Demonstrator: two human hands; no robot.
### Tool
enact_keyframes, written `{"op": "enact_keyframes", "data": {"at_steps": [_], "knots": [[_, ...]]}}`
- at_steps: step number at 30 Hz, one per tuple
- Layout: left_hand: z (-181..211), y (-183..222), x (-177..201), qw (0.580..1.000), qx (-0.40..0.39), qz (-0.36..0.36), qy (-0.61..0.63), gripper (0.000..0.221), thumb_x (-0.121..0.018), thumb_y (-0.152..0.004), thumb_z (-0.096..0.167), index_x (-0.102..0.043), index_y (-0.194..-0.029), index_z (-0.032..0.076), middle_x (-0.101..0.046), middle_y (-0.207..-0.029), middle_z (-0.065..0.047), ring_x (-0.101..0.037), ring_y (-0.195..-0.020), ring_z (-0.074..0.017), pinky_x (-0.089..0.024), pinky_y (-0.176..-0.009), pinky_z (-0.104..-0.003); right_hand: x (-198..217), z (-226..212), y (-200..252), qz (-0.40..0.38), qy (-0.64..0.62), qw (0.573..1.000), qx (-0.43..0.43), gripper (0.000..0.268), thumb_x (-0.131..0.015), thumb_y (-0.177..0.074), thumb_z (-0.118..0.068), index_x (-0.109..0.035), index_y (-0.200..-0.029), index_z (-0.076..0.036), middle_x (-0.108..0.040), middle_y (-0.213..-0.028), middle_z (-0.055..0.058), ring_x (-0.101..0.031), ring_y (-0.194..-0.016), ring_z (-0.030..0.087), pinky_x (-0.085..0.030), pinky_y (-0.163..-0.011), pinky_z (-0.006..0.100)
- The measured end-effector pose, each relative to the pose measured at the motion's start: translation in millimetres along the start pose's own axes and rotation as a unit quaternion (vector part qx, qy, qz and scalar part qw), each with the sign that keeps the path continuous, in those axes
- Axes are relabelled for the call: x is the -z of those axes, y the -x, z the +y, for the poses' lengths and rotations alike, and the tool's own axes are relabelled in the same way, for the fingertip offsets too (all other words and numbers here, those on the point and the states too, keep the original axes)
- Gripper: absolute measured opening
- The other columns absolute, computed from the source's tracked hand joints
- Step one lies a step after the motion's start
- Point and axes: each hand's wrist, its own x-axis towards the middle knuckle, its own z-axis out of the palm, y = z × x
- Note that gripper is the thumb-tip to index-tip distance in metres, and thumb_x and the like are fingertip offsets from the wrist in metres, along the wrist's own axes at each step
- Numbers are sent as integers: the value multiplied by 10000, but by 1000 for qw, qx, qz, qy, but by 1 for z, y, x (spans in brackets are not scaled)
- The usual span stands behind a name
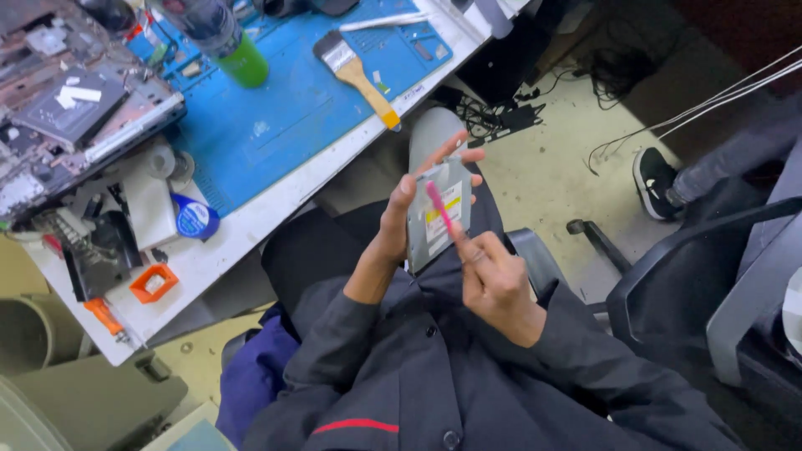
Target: Cleaning a laptop optical drive component using a large brush and a toothbrush at a repair workbench.
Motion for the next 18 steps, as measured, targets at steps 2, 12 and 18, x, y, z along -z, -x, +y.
{"op": "enact_keyframes", "data": {"at_steps": [2,12,18], "knots": [[0,9,-6,1000,-4,7,18,1111,-529,-904,771,-224,-1655,11,-423,-1576,-246,-597,-1301,-250,-537,-1076,-358,6,-2,-2,-3,5,1000,2,367,-596,-963,26,-778,-1259,-90,-526,-705,-7,-522,-474,316,-470,-460,284],[0,4,5,1000,3,-14,9,1091,-516,-913,784,-218,-1661,48,-425,-1585,-215,-593,-1300,-228,-524,-1091,-366,-5,18,-11,10,-21,1000,10,434,-543,-988,60,-740,-1352,-70,-529,-708,24,-549,-501,331,-489,-480,242],[-3,3,11,1000,-3,-11,-19,1065,-456,-925,795,-232,-1661,59,-438,-1565,-225,-597,-1282,-245,-524,-1083,-395,-8,20,-7,-6,-12,1000,11,403,-562,-977,53,-731,-1330,-47,-564,-731,36,-604,-563,337,-509,-504,317]]}}
